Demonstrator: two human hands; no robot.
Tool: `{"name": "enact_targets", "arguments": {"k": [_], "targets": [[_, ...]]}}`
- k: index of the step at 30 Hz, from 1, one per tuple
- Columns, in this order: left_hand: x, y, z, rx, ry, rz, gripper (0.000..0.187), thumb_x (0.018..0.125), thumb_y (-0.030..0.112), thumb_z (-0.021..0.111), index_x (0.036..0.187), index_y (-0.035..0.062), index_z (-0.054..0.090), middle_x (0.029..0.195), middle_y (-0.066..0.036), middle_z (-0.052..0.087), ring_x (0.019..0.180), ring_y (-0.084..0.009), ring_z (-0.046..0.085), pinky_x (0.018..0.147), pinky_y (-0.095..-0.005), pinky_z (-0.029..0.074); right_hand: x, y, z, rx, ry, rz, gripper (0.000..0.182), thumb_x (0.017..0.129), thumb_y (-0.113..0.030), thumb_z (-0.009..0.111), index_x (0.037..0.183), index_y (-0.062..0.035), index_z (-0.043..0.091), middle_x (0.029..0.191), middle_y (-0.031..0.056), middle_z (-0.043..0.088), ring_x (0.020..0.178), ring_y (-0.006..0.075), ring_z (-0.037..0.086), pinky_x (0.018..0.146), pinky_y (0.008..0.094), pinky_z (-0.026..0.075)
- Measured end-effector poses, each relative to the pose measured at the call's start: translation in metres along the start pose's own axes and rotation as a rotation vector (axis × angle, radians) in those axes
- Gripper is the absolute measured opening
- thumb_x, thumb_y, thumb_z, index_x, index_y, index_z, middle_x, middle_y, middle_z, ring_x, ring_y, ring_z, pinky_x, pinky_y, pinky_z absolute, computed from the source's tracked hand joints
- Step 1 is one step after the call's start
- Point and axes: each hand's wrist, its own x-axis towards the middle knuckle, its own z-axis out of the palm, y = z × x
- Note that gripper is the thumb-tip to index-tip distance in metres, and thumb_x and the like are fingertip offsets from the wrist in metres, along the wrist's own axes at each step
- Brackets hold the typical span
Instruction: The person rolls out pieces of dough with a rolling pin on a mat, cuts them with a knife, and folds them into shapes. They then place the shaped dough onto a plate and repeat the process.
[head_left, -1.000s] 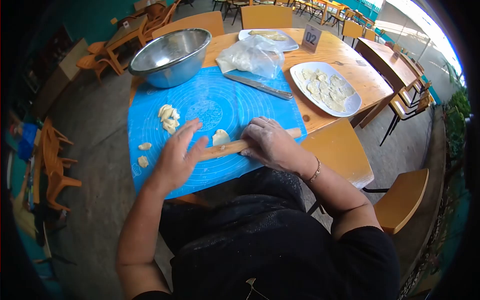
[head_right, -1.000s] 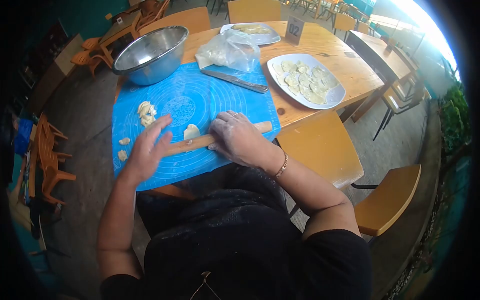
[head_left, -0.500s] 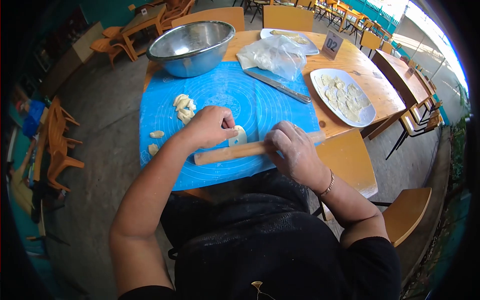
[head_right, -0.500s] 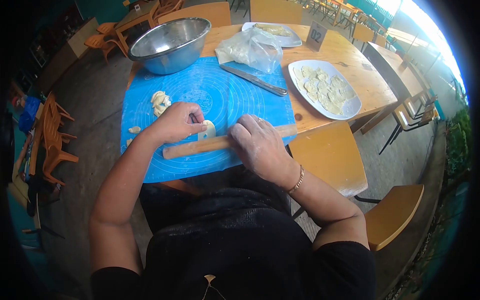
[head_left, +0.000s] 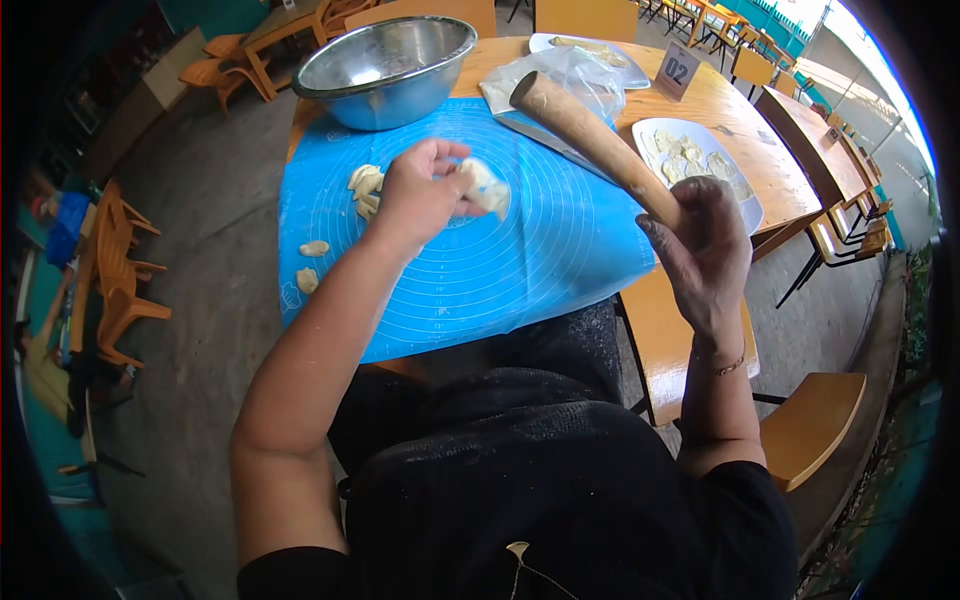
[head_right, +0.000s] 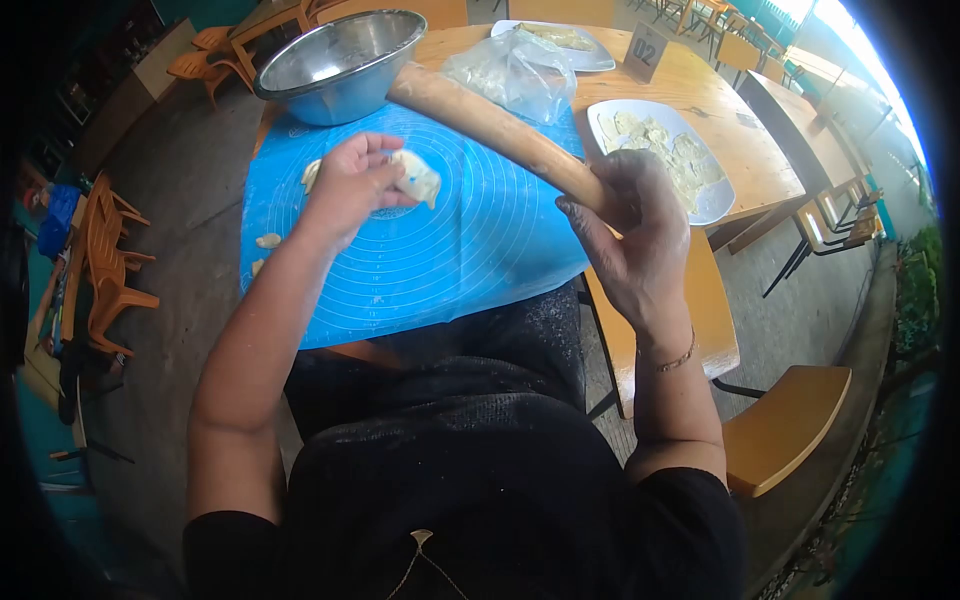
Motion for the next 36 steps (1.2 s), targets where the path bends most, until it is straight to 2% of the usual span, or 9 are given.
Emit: {"name": "enact_targets", "arguments": {"k": [5, 9, 11, 15, 17, 24, 27, 33, 36], "targets": [[-0.011, -0.016, -0.015, 0.824, 0.235, -0.012, 0.029, 0.082, 0.012, 0.070, 0.104, -0.0038, 0.061, 0.094, -0.019, 0.068, 0.088, -0.0304, 0.070, 0.077, -0.0399, 0.056, 0.003, 0.012, 0.022, 0.041, -0.099, 0.061, 0.033, 0.078, -0.003, 0.079, 0.102, 0.0009, 0.057, 0.096, 0.0102, 0.062, 0.091, 0.0189, 0.065, 0.082, 0.0323, 0.054], [-0.021, -0.015, -0.017, 0.980, 0.272, 0.010, 0.027, 0.080, 0.015, 0.072, 0.099, -0.0015, 0.063, 0.091, -0.021, 0.068, 0.088, -0.0361, 0.067, 0.081, -0.0430, 0.052, 0.008, 0.013, 0.039, 0.019, -0.225, 0.088, 0.032, 0.077, -0.004, 0.078, 0.101, 0.0014, 0.058, 0.095, 0.0122, 0.062, 0.089, 0.0229, 0.065, 0.082, 0.0335, 0.053], [-0.021, -0.020, -0.020, 1.062, 0.288, 0.039, 0.030, 0.080, 0.019, 0.076, 0.099, 0.0002, 0.063, 0.085, -0.015, 0.068, 0.081, -0.0287, 0.068, 0.075, -0.0392, 0.053, 0.011, 0.014, 0.047, -0.012, -0.262, 0.077, 0.031, 0.078, -0.004, 0.078, 0.100, 0.0012, 0.058, 0.093, 0.0126, 0.062, 0.087, 0.0245, 0.065, 0.081, 0.0340, 0.053], [-0.017, -0.016, -0.025, 1.055, 0.221, 0.006, 0.027, 0.083, 0.018, 0.074, 0.100, -0.0007, 0.063, 0.085, -0.014, 0.069, 0.077, -0.0253, 0.068, 0.068, -0.0362, 0.055, 0.013, 0.012, 0.058, -0.022, -0.301, 0.051, 0.030, 0.078, -0.005, 0.077, 0.101, 0.0006, 0.058, 0.092, 0.0134, 0.062, 0.085, 0.0248, 0.065, 0.080, 0.0342, 0.053], [-0.016, 0.009, -0.019, 0.699, 0.119, -0.331, 0.029, 0.084, 0.017, 0.073, 0.102, -0.0033, 0.063, 0.085, -0.014, 0.068, 0.072, -0.0205, 0.068, 0.059, -0.0322, 0.056, 0.014, 0.012, 0.057, -0.014, -0.282, 0.052, 0.030, 0.078, -0.005, 0.077, 0.101, 0.0007, 0.058, 0.092, 0.0131, 0.063, 0.086, 0.0243, 0.065, 0.079, 0.0344, 0.053], [0.010, 0.046, 0.007, 0.250, -0.013, -0.050, 0.028, 0.084, 0.010, 0.071, 0.101, -0.0095, 0.062, 0.085, -0.018, 0.069, 0.067, -0.0217, 0.072, 0.057, -0.0290, 0.059, 0.023, 0.010, 0.027, -0.027, -0.128, 0.092, 0.031, 0.079, -0.007, 0.078, 0.101, 0.0010, 0.058, 0.093, 0.0120, 0.064, 0.087, 0.0212, 0.065, 0.076, 0.0347, 0.053], [0.013, 0.043, 0.011, 0.181, -0.050, -0.087, 0.031, 0.086, 0.011, 0.072, 0.106, -0.0094, 0.060, 0.095, -0.021, 0.068, 0.074, -0.0220, 0.070, 0.062, -0.0284, 0.059, 0.025, 0.014, 0.019, -0.042, -0.098, 0.126, 0.032, 0.080, -0.009, 0.079, 0.102, 0.0006, 0.058, 0.093, 0.0119, 0.064, 0.087, 0.0208, 0.065, 0.077, 0.0335, 0.052], [0.012, 0.007, -0.008, 0.549, 0.064, -0.344, 0.030, 0.083, 0.011, 0.075, 0.104, -0.0079, 0.063, 0.089, -0.018, 0.070, 0.077, -0.0213, 0.071, 0.065, -0.0295, 0.058, 0.023, 0.033, 0.036, -0.063, -0.205, 0.087, 0.029, 0.081, -0.007, 0.076, 0.103, 0.0004, 0.058, 0.095, 0.0126, 0.063, 0.088, 0.0223, 0.065, 0.079, 0.0349, 0.053], [0.000, 0.003, -0.015, 0.929, 0.128, -0.155, 0.029, 0.084, 0.015, 0.075, 0.102, -0.0064, 0.065, 0.086, -0.017, 0.070, 0.079, -0.0204, 0.071, 0.067, -0.0316, 0.057, 0.027, 0.034, 0.051, -0.071, -0.272, 0.055, 0.029, 0.078, -0.004, 0.076, 0.101, 0.0004, 0.058, 0.096, 0.0143, 0.061, 0.088, 0.0263, 0.065, 0.079, 0.0353, 0.054]]}}
